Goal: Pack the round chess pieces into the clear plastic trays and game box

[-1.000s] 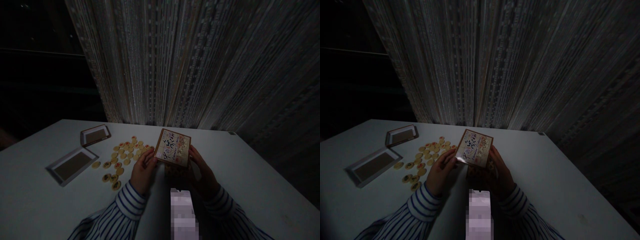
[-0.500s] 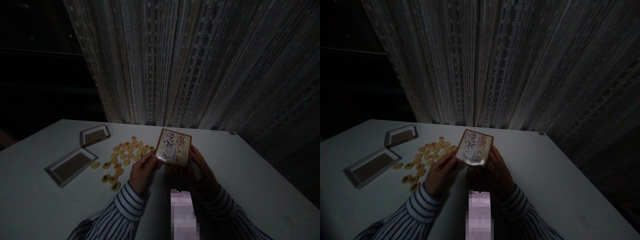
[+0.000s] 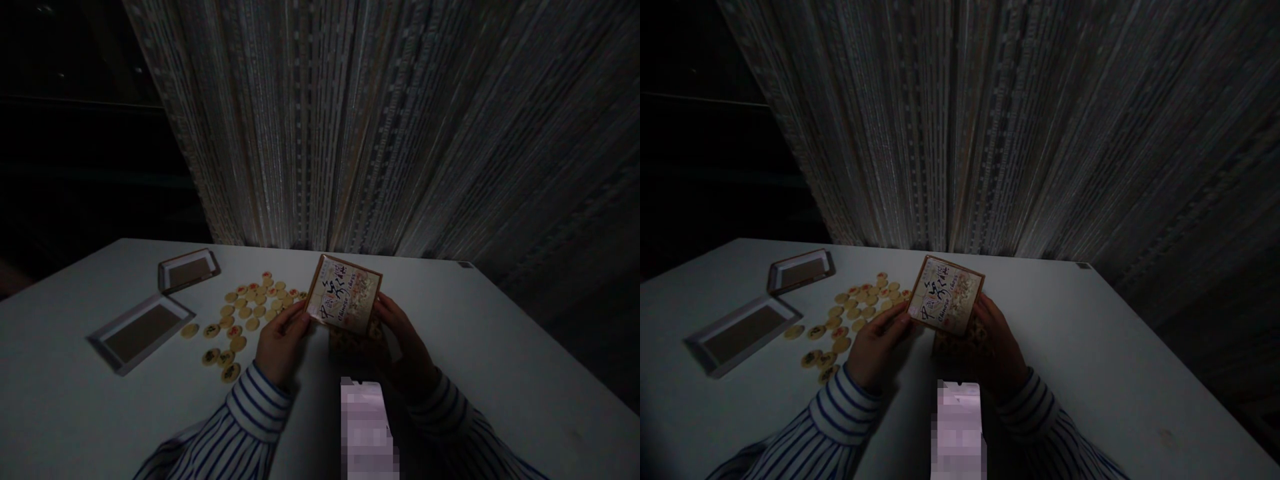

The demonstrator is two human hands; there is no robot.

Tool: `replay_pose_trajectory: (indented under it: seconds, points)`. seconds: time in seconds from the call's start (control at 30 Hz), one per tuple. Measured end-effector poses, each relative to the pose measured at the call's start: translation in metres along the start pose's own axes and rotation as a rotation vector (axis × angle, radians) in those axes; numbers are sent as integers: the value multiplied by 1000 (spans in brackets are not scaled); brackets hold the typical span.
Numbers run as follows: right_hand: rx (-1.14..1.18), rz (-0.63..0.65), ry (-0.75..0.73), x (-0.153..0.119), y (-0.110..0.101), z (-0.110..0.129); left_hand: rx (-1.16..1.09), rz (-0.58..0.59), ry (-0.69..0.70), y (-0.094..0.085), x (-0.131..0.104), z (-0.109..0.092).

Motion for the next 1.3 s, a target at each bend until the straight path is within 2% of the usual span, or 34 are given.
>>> replay_pose_trajectory:
  seconds: [0.27, 0.4, 0.6, 0.73, 0.9, 1.1, 1.3]
  points:
    - [19, -41, -1, -1, 1, -1, -81, 10, -29, 1, 0, 0]
    - [83, -58, 55, -3, 1, -3, -98, 18, -47, 0, 0, -3]
    - [230, 14, 365, -7, 0, -13, -62, 50, -50, 1, -1, -10]
    - [162, -37, 481, -7, -5, -20, -5, 81, -35, 1, -1, -12]
    - [98, -26, 453, -6, -5, -24, 18, 80, -7, -1, 1, -10]
    - [167, -29, 475, -3, -3, -20, 3, 9, 30, -3, 2, -10]
    - [276, 1, 492, -1, -4, -15, -49, 9, 104, 0, 0, -13]
Point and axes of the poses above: each hand's wrist, its own x-axis towards the middle knuckle, its own y-axis out of the palm, z = x × y, the point moved 1 cm from there along x, towards the middle knuckle, and after that the axes turned 12 degrees about -x, right-handed, at the moved point
